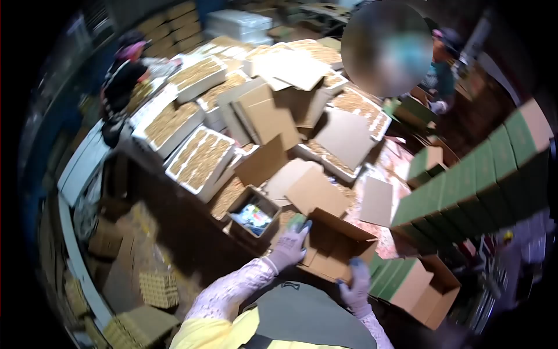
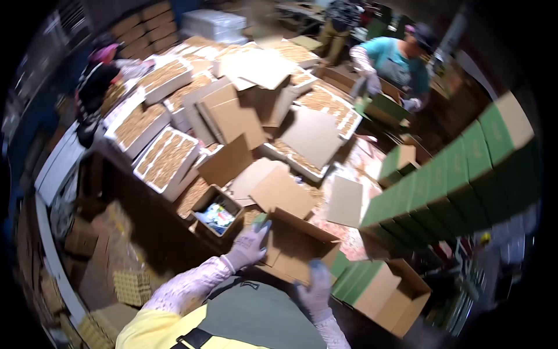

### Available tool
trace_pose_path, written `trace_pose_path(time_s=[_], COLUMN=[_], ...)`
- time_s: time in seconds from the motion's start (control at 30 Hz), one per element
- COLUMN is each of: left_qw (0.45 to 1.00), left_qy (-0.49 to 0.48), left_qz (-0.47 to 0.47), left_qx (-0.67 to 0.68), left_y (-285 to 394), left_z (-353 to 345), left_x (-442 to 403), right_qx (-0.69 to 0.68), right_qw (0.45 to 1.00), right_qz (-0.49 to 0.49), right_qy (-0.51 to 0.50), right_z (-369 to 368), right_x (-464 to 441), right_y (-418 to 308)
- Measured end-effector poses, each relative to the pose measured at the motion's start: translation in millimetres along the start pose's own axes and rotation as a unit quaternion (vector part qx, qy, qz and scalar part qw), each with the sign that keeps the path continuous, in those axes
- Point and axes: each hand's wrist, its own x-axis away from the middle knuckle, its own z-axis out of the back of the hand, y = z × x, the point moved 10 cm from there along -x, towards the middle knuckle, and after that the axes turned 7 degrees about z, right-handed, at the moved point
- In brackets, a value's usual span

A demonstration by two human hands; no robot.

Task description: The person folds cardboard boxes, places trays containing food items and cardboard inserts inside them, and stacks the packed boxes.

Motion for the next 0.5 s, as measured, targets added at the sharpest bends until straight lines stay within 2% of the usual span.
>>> trace_pose_path(time_s=[0.07, 0.1, 0.17, 0.2, 0.27, 0.3, 0.37, 0.4, 0.47, 0.5], left_qw=[0.999, 0.998, 0.961, 0.911, 0.714, 0.635, 0.512, 0.574, 0.587, 0.578], left_qy=[-0.012, -0.019, 0.205, 0.306, 0.529, 0.644, 0.596, 0.577, 0.538, 0.506], left_qz=[0.020, 0.029, 0.066, 0.161, 0.286, 0.333, 0.437, 0.346, 0.269, 0.257], left_qx=[0.043, 0.052, 0.174, 0.226, 0.360, 0.268, 0.437, 0.467, 0.542, 0.586], left_y=[-3.4, -9.7, -59.5, -115.1, -216.9, -244.3, -365.2, -399.9, -413.8, -385.8], left_z=[0.4, 2.9, 96.1, 144.6, 225.5, 252.4, 204.7, 202.9, 195.4, 205.2], left_x=[-13.0, -18.7, -26.7, -13.3, 36.0, 70.2, 75.2, 67.8, 71.1, 75.0], right_qx=[0.123, 0.058, -0.068, -0.068, -0.067, -0.073, -0.082, -0.073, -0.081, -0.086], right_qw=[0.970, 0.969, 0.949, 0.950, 0.949, 0.947, 0.943, 0.943, 0.939, 0.937], right_qz=[-0.178, -0.215, -0.291, -0.291, -0.295, -0.299, -0.310, -0.312, -0.320, -0.328], right_qy=[0.107, 0.105, 0.098, 0.094, 0.090, 0.091, 0.095, 0.095, 0.091, 0.089], right_z=[13.2, -2.7, -28.9, -31.5, -31.5, -33.7, -35.6, -33.2, -28.2, -28.1], right_x=[6.3, 13.3, 27.1, 25.4, 16.6, 15.6, 23.4, 20.3, 15.8, 16.7], right_y=[42.0, 68.9, 119.5, 122.4, 118.1, 121.9, 128.7, 123.2, 118.2, 115.6])
